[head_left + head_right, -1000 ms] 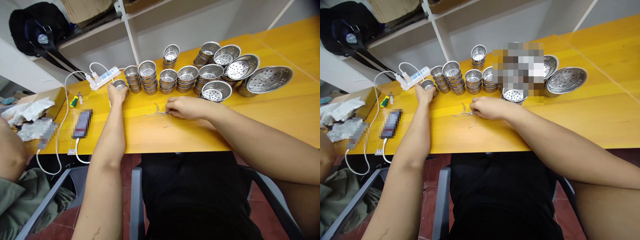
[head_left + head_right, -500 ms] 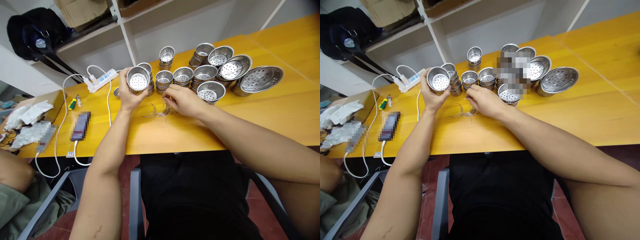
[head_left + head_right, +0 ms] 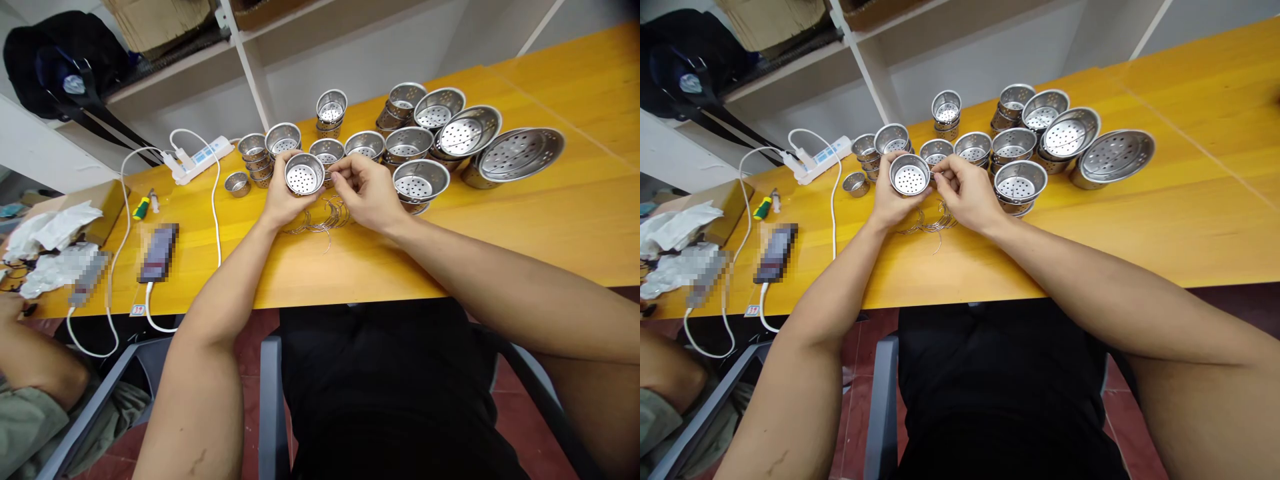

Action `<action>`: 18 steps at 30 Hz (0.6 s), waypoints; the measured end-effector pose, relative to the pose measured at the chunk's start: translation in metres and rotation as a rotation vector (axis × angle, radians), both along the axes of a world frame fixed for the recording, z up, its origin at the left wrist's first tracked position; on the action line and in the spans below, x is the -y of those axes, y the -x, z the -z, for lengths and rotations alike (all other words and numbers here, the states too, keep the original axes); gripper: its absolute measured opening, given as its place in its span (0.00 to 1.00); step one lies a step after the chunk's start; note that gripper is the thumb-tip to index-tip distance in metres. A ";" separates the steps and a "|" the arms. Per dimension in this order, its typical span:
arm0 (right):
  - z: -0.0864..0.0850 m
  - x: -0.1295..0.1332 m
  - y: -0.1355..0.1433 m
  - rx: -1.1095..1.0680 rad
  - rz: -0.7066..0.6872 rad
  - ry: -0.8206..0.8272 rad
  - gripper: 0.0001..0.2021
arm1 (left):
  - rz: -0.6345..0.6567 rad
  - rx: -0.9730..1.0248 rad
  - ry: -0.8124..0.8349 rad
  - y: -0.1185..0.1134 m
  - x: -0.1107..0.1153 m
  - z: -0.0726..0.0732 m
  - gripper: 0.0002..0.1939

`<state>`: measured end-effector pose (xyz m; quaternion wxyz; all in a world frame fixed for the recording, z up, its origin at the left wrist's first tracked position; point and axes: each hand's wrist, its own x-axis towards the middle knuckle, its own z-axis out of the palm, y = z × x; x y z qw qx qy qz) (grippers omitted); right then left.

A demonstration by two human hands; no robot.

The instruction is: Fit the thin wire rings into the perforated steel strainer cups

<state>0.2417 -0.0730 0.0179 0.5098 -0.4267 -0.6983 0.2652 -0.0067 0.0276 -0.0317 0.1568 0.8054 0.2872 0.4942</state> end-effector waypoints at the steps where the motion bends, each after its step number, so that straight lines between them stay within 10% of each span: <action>1: -0.002 0.001 0.000 0.017 0.007 0.022 0.14 | 0.015 -0.013 0.010 -0.002 0.001 0.000 0.52; 18: -0.002 -0.004 -0.005 0.035 0.006 0.027 0.21 | 0.159 -0.058 0.006 -0.009 0.000 0.006 0.50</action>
